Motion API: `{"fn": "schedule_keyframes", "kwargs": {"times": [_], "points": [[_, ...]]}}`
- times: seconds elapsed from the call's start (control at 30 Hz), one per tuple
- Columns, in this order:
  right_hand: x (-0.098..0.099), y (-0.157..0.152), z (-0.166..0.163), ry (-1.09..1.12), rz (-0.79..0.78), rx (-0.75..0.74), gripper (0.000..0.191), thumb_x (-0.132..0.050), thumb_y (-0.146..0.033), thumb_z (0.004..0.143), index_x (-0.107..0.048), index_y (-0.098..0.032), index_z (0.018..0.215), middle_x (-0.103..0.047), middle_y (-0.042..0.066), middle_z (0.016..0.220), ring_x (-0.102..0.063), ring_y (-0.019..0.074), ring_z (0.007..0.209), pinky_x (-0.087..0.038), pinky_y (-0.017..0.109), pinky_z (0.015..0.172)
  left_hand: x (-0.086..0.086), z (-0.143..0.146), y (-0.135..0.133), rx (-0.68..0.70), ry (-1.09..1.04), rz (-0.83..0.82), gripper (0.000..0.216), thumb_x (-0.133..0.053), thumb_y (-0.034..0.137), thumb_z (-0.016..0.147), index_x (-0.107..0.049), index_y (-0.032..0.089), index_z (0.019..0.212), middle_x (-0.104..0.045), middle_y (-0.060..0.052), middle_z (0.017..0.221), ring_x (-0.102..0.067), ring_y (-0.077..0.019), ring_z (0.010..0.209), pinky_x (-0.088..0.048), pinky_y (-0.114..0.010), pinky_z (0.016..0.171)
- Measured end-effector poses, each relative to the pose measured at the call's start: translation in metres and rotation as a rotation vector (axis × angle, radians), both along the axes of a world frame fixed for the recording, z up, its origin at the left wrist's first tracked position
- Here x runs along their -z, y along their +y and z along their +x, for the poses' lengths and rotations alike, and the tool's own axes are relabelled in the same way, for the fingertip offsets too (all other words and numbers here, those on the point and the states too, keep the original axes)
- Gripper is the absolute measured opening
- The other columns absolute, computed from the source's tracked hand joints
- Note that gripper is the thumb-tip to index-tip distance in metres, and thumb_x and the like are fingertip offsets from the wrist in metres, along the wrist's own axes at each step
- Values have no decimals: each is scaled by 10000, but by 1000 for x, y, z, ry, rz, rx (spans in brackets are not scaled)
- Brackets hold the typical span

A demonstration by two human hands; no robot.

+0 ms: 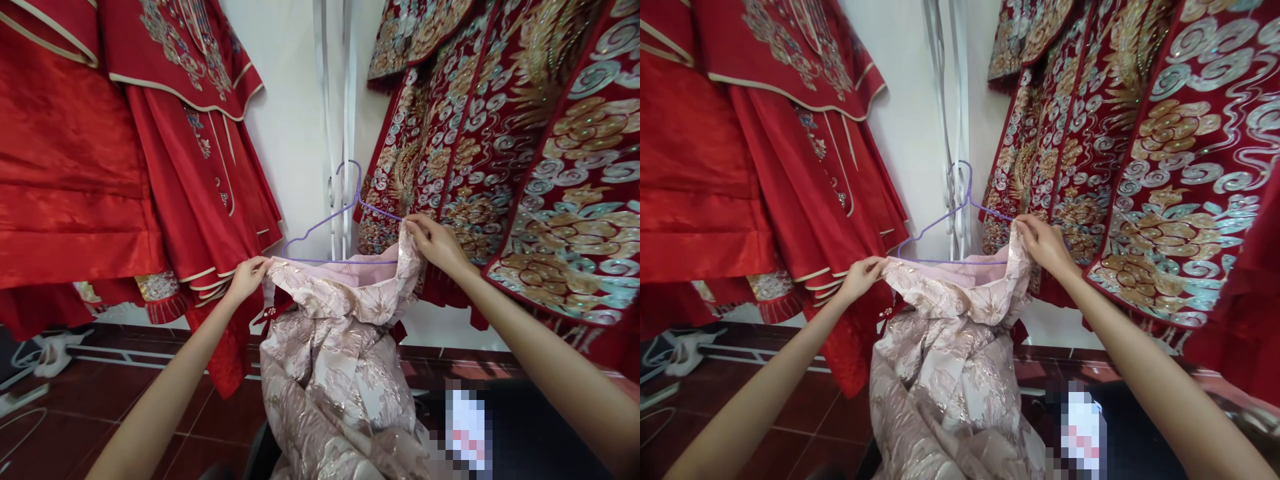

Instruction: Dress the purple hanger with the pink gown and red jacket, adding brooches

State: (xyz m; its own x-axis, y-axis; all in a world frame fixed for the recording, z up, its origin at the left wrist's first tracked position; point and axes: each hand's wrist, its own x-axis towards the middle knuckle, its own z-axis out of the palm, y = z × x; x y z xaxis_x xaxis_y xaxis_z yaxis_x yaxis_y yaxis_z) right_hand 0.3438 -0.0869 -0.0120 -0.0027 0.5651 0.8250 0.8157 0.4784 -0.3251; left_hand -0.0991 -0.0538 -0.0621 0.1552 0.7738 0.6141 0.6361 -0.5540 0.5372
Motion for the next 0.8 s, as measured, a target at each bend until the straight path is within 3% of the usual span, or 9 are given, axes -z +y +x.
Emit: {"fn": "schedule_keyframes", "kwargs": {"times": [0.27, 0.37, 0.53, 0.67, 0.8], "points": [[-1, -2, 0, -4, -2, 4, 321, -454, -433, 924, -664, -263, 1098, -740, 49, 954, -665, 232, 741, -468, 327, 726, -4, 2, 2, -51, 96, -29, 452, -493, 558, 829, -719, 167, 837, -732, -60, 781, -620, -204, 703, -445, -275, 674], [-1, -1, 1, -1, 4, 2, 322, -455, -432, 923, -666, -259, 1094, -739, 48, 951, -666, 230, 753, -468, 323, 731, -5, 0, 7, -13, 35, -10, 459, -507, 569, 823, -722, 166, 876, -743, -69, 855, -641, -218, 778, -464, -282, 740], [2, 2, 0, 11, -48, -21, 318, -453, -438, 922, -651, -261, 1096, -731, 38, 977, -667, 237, 804, -479, 339, 754, -37, 24, 12, 36, -9, 105, 434, -504, 525, 860, -718, 154, 929, -733, -87, 986, -638, -231, 898, -452, -294, 836], [0, 3, 2, -44, -79, -63, 336, -443, -433, 924, -617, -256, 1151, -714, 58, 1043, -658, 263, 934, -480, 402, 855, -67, 65, 12, 102, 61, 151, 412, -475, 491, 889, -700, 148, 854, -710, -53, 833, -600, -194, 762, -425, -273, 723], [3, -4, 12, -117, 15, -94, 408, -465, -422, 912, -549, -244, 1269, -625, 88, 1248, -563, 275, 1168, -402, 474, 1016, -66, 78, 16, 166, 196, 56, 376, -468, 483, 893, -638, 174, 762, -618, -12, 666, -515, -151, 620, -379, -259, 630]]}}
